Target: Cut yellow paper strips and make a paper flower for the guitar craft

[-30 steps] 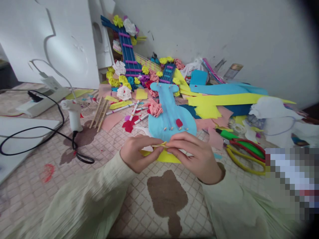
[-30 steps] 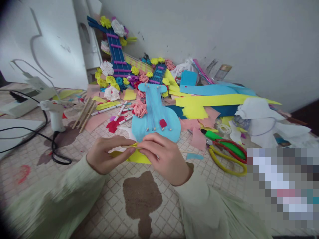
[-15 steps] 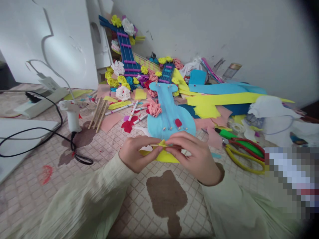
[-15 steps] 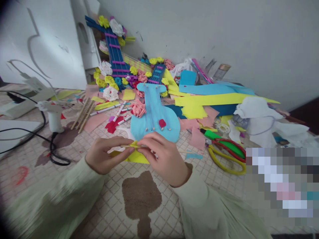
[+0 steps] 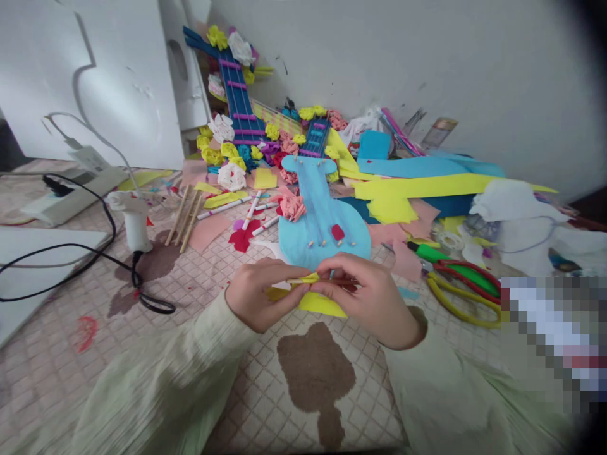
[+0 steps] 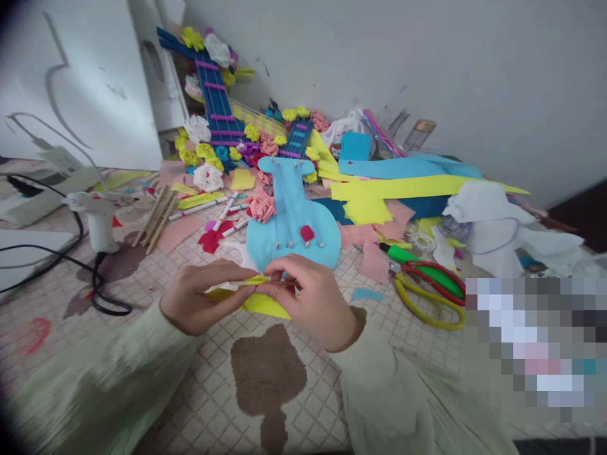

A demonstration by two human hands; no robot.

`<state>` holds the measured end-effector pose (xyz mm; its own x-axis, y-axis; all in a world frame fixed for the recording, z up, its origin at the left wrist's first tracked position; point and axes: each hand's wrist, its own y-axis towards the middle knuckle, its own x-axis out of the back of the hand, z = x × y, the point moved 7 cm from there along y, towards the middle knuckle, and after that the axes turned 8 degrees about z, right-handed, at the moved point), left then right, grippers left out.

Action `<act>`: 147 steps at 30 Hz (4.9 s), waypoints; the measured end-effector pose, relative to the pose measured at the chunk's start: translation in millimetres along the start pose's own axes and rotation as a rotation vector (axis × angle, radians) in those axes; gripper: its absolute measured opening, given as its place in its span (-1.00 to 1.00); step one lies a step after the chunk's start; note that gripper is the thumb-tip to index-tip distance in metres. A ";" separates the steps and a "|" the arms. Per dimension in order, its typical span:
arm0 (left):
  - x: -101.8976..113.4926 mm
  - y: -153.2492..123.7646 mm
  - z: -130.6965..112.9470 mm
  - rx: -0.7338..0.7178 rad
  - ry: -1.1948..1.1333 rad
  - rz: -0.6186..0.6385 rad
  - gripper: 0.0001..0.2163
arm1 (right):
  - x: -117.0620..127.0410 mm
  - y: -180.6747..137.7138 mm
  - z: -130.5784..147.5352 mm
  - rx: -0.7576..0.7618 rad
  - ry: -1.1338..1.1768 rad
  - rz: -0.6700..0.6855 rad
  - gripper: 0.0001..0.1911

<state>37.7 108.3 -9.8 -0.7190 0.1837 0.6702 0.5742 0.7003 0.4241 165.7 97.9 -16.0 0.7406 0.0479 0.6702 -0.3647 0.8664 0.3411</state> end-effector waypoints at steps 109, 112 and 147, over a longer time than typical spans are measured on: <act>-27.1 -7.7 26.1 0.362 -0.419 0.165 -0.80 | 6.7 -2.4 13.0 0.110 -0.270 -0.019 -0.81; -27.7 -7.7 25.1 0.362 -0.427 0.170 -0.80 | 4.7 -2.2 14.1 0.136 -0.306 -0.003 -0.78; -27.9 -6.5 29.3 0.423 -0.454 0.167 -0.75 | 5.1 -2.1 -2.9 -0.114 0.098 -0.004 -0.88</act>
<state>42.5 118.8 -49.1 -0.7810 0.5225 0.3421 0.5554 0.8316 -0.0022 171.8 97.7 -15.3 0.7953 0.0879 0.5998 -0.2995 0.9172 0.2627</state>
